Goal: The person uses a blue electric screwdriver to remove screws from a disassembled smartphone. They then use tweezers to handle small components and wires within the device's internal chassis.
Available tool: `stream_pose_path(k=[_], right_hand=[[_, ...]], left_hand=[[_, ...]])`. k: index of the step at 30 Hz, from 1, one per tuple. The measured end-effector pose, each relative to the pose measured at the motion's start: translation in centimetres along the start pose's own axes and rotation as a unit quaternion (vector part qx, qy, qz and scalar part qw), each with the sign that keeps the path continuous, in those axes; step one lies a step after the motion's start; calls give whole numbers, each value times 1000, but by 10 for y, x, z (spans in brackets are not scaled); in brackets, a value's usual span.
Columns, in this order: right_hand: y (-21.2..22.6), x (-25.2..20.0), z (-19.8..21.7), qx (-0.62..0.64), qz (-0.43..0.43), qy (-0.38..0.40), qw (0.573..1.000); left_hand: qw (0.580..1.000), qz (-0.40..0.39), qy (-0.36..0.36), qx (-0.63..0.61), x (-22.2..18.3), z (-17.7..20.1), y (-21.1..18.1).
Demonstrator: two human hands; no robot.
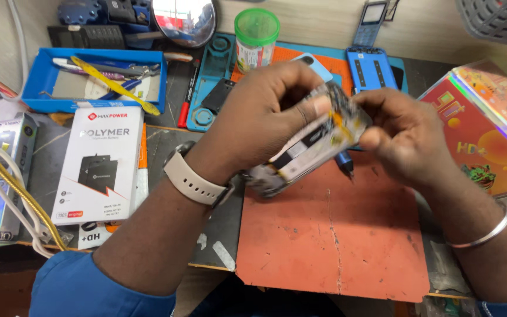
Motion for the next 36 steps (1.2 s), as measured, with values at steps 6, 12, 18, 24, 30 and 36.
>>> stream_pose_path(k=[6, 12, 18, 24, 30, 36], right_hand=[[21, -7, -10, -237, 148, 6, 960], [33, -12, -16, -226, 149, 6, 963], [43, -13, -18, -183, 249, 20, 951], [52, -13, -18, -231, 290, 8, 929], [56, -15, -16, -256, 331, -34, 908], [52, -16, -14, -280, 326, -54, 901]], left_hand=[[984, -25, -15, -173, -9, -13, -15], [996, -3, -2, -94, -15, -13, -31], [991, -130, 7, -18, -17, -8, -40], [982, -164, 75, -53, -21, -5, -42], [980, -171, 91, -38, -21, -1, -45], [977, -187, 93, -37, -20, -1, -45]])
Point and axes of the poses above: each hand's wrist, its own x-axis towards the middle knuckle, its own z-axis out of the back of the hand, y = z × x, the point moved 4 cm from there along x, towards the middle knuckle, and after that the axes turned 12 degrees about -y, right-handed, at the moved point
